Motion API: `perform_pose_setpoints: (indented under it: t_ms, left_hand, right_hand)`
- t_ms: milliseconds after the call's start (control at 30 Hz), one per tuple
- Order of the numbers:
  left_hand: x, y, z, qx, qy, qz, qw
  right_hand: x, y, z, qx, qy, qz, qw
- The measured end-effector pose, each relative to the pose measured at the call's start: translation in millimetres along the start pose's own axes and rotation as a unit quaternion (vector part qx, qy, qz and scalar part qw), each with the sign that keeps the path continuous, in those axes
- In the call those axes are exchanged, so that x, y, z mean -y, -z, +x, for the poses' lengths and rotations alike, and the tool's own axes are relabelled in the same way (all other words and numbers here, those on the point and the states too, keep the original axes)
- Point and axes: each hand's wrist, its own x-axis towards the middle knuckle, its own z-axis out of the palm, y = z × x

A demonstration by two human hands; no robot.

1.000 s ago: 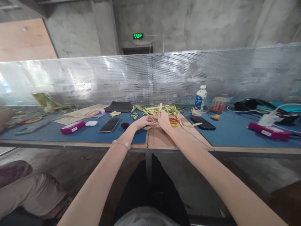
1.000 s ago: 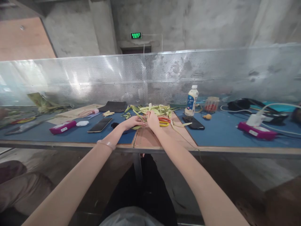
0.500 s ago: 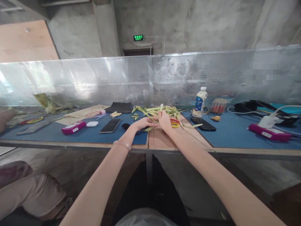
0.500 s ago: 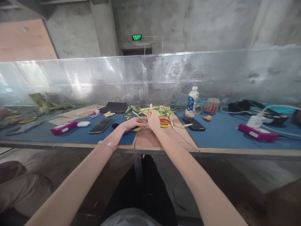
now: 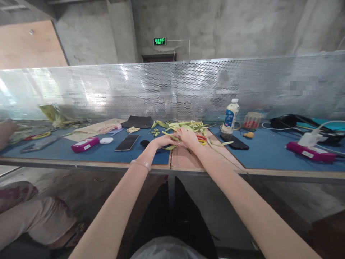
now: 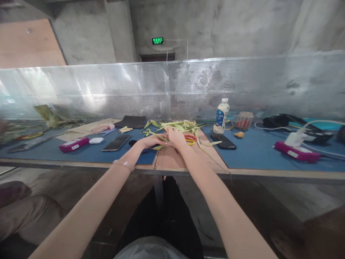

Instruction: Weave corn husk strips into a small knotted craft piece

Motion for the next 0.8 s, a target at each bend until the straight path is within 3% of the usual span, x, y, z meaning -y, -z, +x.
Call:
perform_pose_setpoints:
  t_ms: [500,800]
  left_hand:
    - [-10.8,-3.1,-4.2,0.018,-0.001,0.022,1.000]
    - [-14.1,-8.2,-5.9,0.000,-0.007,0.051,0.999]
  right_hand:
    - [-1.1,0.4,1.0,0.020,0.041,-0.060,0.997]
    - [-1.6,2.6,-4.1,0.017,0.073,-0.078,0.994]
